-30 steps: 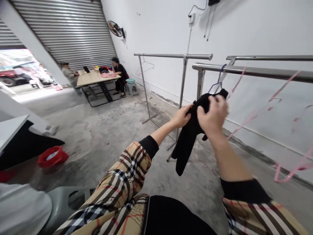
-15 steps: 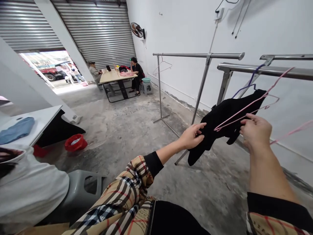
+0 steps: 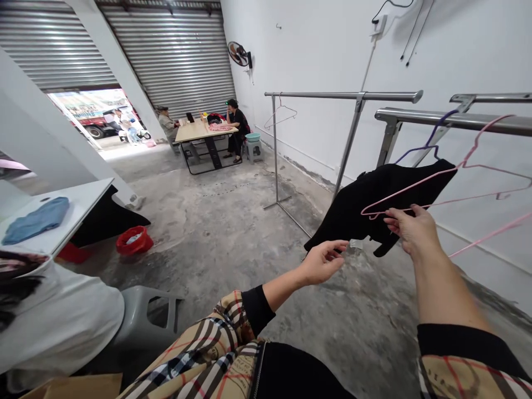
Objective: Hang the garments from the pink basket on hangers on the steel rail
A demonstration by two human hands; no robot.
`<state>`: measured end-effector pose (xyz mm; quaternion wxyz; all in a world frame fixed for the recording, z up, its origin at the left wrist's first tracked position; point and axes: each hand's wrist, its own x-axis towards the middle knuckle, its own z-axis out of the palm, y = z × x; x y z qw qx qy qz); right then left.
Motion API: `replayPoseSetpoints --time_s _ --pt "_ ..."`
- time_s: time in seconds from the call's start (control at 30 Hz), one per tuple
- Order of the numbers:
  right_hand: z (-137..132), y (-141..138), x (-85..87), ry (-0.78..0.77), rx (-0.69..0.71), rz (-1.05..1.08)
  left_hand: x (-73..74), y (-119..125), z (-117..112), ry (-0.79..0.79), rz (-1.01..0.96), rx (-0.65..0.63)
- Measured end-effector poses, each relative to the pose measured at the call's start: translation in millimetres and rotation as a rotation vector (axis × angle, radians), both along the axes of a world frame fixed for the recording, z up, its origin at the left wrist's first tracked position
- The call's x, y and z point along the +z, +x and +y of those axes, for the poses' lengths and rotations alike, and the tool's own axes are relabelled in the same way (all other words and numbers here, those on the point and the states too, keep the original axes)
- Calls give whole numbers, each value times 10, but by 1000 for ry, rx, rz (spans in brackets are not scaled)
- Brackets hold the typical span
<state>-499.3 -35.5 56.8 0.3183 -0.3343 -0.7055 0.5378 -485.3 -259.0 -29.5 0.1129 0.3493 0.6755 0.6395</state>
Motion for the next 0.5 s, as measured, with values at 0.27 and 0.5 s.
replayPoseSetpoints --time_s 0.27,0.5 --pt "-29 69 -91 -209 -28 9 -194 3 -226 68 -223 64" --pt "74 37 -138 -75 -179 168 -462 111 -609 134 -491 136"
